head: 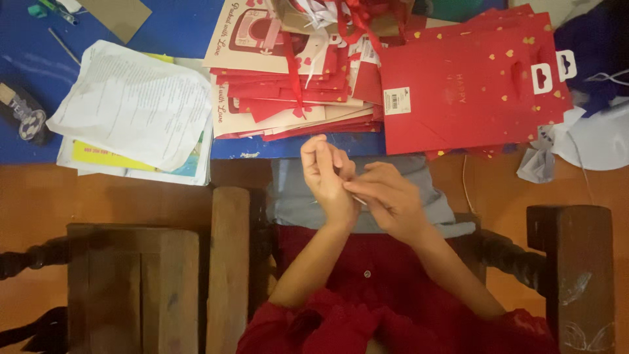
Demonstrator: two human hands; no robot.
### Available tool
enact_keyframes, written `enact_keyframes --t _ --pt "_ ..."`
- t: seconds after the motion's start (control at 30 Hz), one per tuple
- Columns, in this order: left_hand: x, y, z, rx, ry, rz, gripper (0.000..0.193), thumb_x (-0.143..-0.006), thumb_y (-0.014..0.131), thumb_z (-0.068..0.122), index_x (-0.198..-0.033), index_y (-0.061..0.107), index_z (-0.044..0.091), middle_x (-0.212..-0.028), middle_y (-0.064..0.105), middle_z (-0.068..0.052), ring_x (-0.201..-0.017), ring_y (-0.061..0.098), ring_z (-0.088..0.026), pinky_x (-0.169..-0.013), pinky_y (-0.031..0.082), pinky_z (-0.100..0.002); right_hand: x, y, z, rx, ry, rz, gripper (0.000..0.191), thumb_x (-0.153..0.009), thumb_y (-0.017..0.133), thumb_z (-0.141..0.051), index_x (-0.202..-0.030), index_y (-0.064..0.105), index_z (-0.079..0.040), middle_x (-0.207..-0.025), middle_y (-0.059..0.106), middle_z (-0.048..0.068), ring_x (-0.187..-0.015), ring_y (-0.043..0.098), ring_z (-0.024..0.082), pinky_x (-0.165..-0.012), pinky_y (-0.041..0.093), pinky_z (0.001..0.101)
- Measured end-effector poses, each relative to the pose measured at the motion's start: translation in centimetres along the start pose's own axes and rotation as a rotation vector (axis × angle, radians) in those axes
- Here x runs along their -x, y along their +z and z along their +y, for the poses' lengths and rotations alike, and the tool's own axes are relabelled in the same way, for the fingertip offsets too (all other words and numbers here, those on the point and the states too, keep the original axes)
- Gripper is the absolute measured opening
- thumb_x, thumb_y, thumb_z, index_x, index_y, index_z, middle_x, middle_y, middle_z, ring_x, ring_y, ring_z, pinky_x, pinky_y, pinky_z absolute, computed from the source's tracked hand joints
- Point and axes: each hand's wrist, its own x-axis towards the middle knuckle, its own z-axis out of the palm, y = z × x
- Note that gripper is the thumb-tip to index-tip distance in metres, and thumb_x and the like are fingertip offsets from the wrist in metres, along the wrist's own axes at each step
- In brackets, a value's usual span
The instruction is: The person ties ribbons on red Valentine's Day gift bags. They thread red and white ribbons through the bag handles, tie knots, and adjust the ribbons. Completed bags are stacked on the table.
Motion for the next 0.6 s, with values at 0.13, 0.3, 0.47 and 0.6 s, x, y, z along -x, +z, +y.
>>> enact_keyframes --t 0.13,0.3,0.47,0.6 --pt "-0.6 -0.8 -0.3 0.009 -0.025 0.041 0.013 -0.109 0.051 0.019 -0.115 0.056 0.008 -0.077 0.047 0.000 -0.054 0.033 -0.005 -0.043 0.025 -0.023 0.4 0.3 0.2 -0.043 0.012 -0.024 0.023 -0.088 0.074 -0.002 -0.111 0.074 -0.006 -0.107 0.073 0.008 -0.102 0.070 0.026 -0.109 0.049 0.0446" --pt "-0.9 -3.2 -2.4 -0.247 0.011 -0.101 0.011 -0.110 0.057 0.017 -0.115 0.060 0.007 -0.076 0.050 0.003 -0.058 0.038 -0.004 -0.048 0.029 -0.022 0.6 0.8 0.4 -0.074 0.132 0.138 0.016 -0.091 0.074 -0.003 -0.106 0.076 -0.007 -0.105 0.075 0.007 -0.098 0.072 0.022 -0.102 0.055 0.0387" --pt "-4.4 -6.6 -2.1 -0.651 0.113 -0.137 0.011 -0.108 0.062 0.015 -0.113 0.067 0.006 -0.085 0.057 0.006 -0.073 0.048 -0.002 -0.063 0.039 -0.021 1.2 -1.4 1.0 -0.033 0.354 0.458 0.015 -0.108 0.061 -0.004 -0.112 0.075 0.001 -0.106 0.075 0.008 -0.092 0.064 0.014 -0.083 0.049 0.0269" --pt "-6.6 -7.2 -0.3 -0.937 0.312 -0.123 0.011 -0.100 0.069 0.015 -0.109 0.072 0.010 -0.081 0.059 0.005 -0.071 0.049 -0.005 -0.063 0.041 -0.023 1.0 -2.8 2.7 -0.379 0.367 0.668 0.017 -0.114 0.055 -0.005 -0.123 0.067 0.003 -0.108 0.075 0.010 -0.082 0.058 0.009 -0.071 0.044 0.0238"
